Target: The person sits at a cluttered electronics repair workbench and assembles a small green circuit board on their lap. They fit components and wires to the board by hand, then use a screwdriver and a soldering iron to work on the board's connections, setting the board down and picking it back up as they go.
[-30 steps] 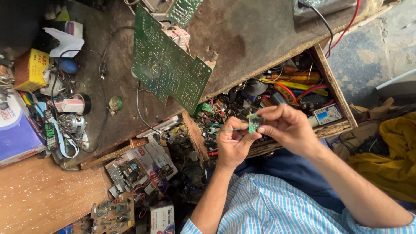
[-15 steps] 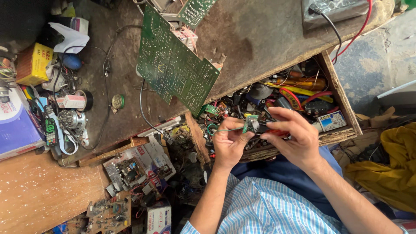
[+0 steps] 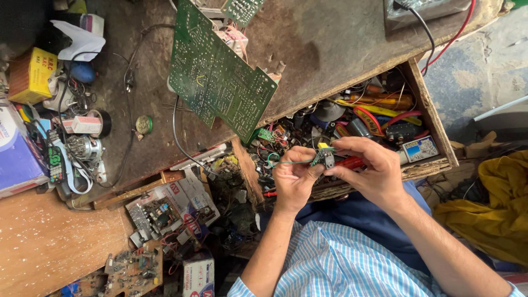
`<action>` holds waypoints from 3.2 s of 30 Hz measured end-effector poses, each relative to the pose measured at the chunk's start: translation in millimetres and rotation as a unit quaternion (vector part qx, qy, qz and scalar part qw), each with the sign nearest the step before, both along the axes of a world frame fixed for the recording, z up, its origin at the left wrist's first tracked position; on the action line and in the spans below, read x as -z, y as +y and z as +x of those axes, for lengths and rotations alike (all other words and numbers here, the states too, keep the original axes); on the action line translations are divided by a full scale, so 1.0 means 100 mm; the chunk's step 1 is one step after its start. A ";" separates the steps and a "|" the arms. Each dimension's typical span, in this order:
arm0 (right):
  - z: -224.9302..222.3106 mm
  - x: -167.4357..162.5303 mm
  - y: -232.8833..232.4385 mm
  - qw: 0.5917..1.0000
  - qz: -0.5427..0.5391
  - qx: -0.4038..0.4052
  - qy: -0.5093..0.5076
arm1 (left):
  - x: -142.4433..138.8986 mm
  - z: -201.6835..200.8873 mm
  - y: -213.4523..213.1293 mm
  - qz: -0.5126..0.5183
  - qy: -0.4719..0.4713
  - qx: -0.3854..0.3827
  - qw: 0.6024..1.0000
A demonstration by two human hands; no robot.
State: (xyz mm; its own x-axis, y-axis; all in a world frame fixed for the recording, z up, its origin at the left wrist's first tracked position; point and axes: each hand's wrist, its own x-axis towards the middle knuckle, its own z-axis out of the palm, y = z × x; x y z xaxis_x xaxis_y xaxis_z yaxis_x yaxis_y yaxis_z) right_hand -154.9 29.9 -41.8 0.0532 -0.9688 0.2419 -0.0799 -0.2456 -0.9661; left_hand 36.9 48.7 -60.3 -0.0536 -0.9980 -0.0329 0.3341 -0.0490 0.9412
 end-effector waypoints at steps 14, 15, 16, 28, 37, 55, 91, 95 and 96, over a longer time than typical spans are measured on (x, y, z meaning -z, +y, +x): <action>-0.07 0.02 0.00 0.998 -0.008 -0.036 0.055 | -0.12 -0.01 0.04 -0.011 -0.006 0.008 1.000; -0.06 0.05 0.01 0.999 0.034 -0.024 0.035 | -0.14 -0.01 0.05 -0.015 -0.026 0.014 0.999; -0.06 0.08 0.01 0.997 0.077 -0.012 0.016 | -0.16 0.00 0.07 -0.019 -0.047 0.021 0.999; -0.14 0.31 -0.05 0.921 0.303 -0.164 -0.180 | -0.33 -0.12 0.21 0.056 -0.017 0.056 0.997; -0.33 -0.05 0.04 0.736 0.348 -0.175 -0.554 | -0.72 -0.26 0.34 0.048 -0.036 0.012 0.998; -0.57 -0.45 1.19 0.774 0.307 -0.053 -0.551 | -0.84 -0.50 -0.44 0.067 0.029 -0.073 0.995; 0.65 -0.20 0.58 0.764 0.409 -0.062 -0.495 | -0.86 0.41 -0.01 0.182 -0.143 0.034 0.972; 0.65 -0.15 0.49 0.744 0.425 -0.061 -0.513 | -0.88 0.42 -0.11 0.185 -0.174 0.043 0.966; 0.65 -0.14 0.47 0.741 0.428 -0.060 -0.513 | -0.87 0.42 -0.13 0.183 -0.182 0.042 0.965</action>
State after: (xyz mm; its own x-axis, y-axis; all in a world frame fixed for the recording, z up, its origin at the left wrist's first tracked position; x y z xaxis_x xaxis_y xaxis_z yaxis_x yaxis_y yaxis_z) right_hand -90.2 76.9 -27.4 0.3659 -0.7933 -0.4866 0.7779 0.5477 -0.3081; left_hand 79.1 36.2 26.6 -0.0526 -0.9084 -0.4149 -0.0355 -0.4135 0.9098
